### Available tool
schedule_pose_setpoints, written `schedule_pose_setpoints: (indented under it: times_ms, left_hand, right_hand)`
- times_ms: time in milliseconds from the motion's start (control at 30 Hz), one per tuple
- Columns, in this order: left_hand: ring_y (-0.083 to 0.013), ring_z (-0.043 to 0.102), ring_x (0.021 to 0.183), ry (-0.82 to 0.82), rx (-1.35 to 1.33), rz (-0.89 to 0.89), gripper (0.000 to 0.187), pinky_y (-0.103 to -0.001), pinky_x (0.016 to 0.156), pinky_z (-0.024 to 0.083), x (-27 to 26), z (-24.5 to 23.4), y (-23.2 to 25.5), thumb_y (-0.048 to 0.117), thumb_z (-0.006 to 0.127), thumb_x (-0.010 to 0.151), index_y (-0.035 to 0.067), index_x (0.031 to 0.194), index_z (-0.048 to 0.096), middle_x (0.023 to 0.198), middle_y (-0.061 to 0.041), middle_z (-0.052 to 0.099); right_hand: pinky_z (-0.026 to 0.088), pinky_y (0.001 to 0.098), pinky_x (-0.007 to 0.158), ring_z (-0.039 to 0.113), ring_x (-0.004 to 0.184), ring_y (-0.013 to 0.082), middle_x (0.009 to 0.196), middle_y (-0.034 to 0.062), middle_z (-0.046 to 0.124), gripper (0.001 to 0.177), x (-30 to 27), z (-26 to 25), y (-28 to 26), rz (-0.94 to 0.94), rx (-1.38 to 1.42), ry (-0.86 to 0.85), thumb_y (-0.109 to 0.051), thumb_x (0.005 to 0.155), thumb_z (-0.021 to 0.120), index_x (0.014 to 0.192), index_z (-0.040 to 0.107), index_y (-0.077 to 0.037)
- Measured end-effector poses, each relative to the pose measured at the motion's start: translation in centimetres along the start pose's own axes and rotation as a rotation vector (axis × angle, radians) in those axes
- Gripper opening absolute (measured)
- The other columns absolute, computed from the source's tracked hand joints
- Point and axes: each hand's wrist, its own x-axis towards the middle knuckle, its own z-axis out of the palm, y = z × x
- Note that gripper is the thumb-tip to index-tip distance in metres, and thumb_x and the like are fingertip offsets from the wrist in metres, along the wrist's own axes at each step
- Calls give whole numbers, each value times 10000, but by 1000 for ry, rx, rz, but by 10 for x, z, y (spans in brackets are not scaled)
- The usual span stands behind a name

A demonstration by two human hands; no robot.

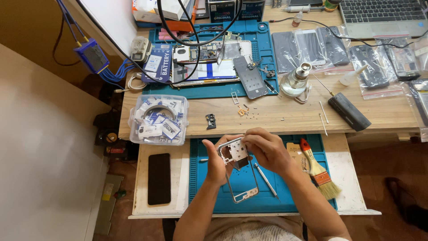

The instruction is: The person cleans a disassembled smartphone back cover with a white cloth and a small brush. They wipe the surface and edges of the cover, then use the brush to clean the interior and crevices of the device.

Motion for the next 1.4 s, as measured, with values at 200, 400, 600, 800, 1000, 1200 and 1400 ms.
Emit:
schedule_pose_setpoints:
  times_ms: [200,400,600,800,1000,1200,1400]
  left_hand:
    - [-333,647,856,-6,29,8,1029,-474,775,529,1,-3,-2,796,137,723,-76,1112,520,920,-270,628]
    - [-299,653,859,-35,59,-5,991,-458,781,531,7,-11,-16,794,136,729,-38,1087,535,921,-229,644]
    - [-299,659,785,6,-58,-55,1052,-391,600,577,-1,8,2,826,164,694,-72,1132,494,920,-250,629]
    - [-321,652,842,39,-161,-104,1019,-435,653,575,-1,17,13,816,243,714,-92,1095,506,930,-265,619]
    - [-318,652,808,17,-192,-123,973,-418,632,578,-2,21,18,802,256,734,-72,1060,534,901,-249,623]
    - [-295,644,703,31,-128,-83,953,-397,613,577,8,-9,-5,798,228,727,-40,1068,527,905,-231,631]
    - [-303,647,851,15,-78,-86,967,-397,669,573,9,-3,-4,788,191,751,-34,1140,521,986,-230,625]
  right_hand:
    - [534,389,558,600,604,254,877,70,564,158,1,1,-2,16,-30,-31,-89,871,502,926,640,-143]
    - [523,438,704,611,831,333,905,90,464,177,-4,5,-6,-16,-91,-95,-115,852,542,958,655,-201]
    - [414,460,927,550,1056,336,996,105,500,233,-11,6,6,-20,147,122,-70,730,698,960,675,-94]
    - [449,437,902,671,845,278,706,58,602,162,-9,6,11,132,168,228,-31,743,714,700,558,-44]
    - [486,410,851,650,870,293,841,90,668,79,3,1,-3,-11,-21,209,-28,814,608,847,679,-16]
    - [394,447,916,572,1024,297,996,71,618,409,2,9,-6,-232,-345,120,-460,838,558,1035,671,-120]
    - [352,480,943,502,1114,345,1024,92,557,556,-3,19,-8,-162,-279,62,-640,749,512,1033,684,-194]
